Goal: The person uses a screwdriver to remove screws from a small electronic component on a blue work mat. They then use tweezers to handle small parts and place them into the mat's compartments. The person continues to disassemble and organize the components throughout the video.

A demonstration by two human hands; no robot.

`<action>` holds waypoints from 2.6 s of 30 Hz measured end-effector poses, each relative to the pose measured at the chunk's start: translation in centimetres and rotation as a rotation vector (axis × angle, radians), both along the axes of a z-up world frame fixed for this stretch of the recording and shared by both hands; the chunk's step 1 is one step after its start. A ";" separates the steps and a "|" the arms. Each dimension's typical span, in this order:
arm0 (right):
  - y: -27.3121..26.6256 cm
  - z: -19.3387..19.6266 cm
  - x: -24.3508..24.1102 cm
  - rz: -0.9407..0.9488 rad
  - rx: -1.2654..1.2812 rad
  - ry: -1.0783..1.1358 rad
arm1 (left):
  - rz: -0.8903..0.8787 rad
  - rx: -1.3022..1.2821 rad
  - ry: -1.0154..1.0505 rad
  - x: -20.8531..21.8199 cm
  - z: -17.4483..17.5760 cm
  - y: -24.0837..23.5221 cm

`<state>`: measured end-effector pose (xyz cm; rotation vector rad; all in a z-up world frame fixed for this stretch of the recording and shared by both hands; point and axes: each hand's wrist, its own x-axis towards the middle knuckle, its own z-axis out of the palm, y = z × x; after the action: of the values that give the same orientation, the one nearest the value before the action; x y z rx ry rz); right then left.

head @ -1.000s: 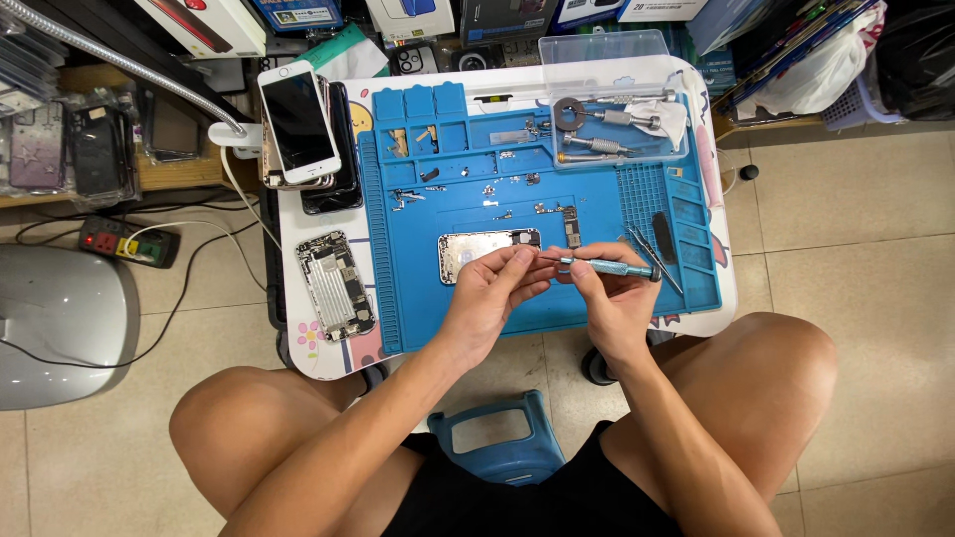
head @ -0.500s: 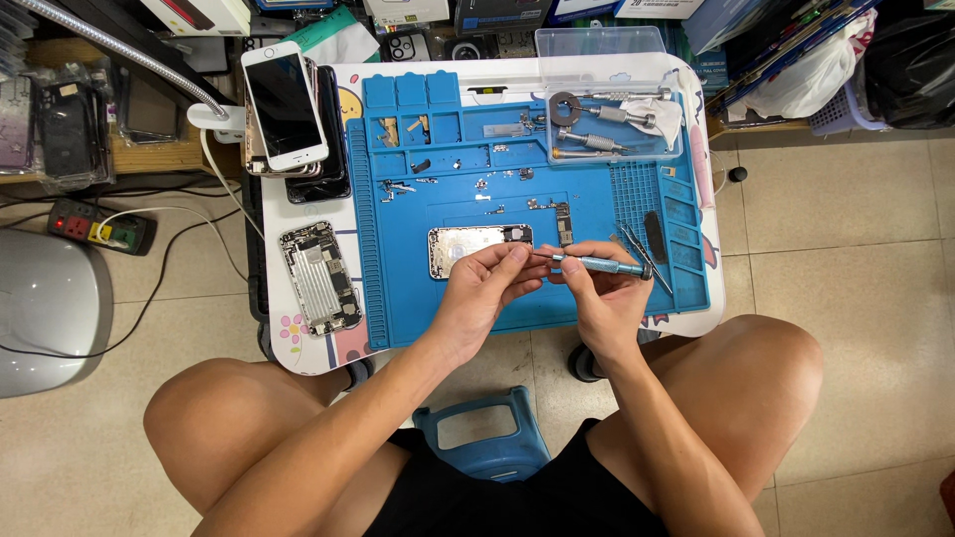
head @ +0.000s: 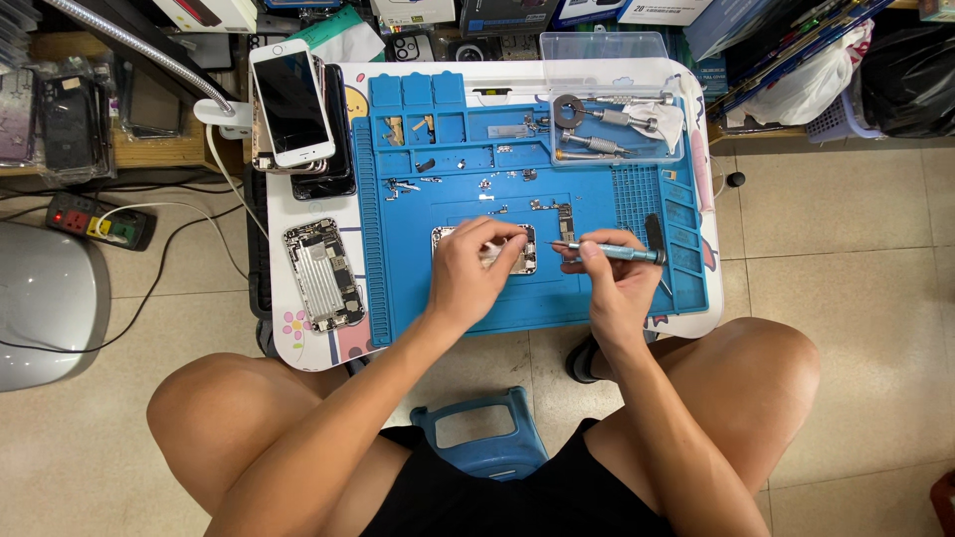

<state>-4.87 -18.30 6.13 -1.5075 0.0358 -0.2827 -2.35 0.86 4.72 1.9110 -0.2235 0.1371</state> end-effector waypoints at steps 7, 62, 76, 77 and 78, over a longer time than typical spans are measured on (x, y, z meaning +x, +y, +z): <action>-1.3 0.0 3.8 0.131 -0.211 -0.039 | -0.154 0.557 -0.299 2.0 -2.5 1.0; 0.3 1.8 5.0 0.466 -0.960 -0.162 | -0.072 0.575 -0.294 2.5 -4.4 -0.4; 0.4 3.1 5.0 0.368 -1.209 -0.327 | -0.079 0.573 -0.294 2.5 -4.5 -0.3; 0.5 3.3 5.0 0.354 -1.270 -0.367 | -0.076 0.578 -0.290 2.4 -4.6 -0.3; 0.5 3.6 5.1 0.340 -1.332 -0.410 | -0.071 0.582 -0.289 2.5 -4.6 -0.4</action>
<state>0.21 -17.77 9.76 -2.6781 -0.8832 -0.3508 0.13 0.51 0.16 2.4536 -0.5750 0.3288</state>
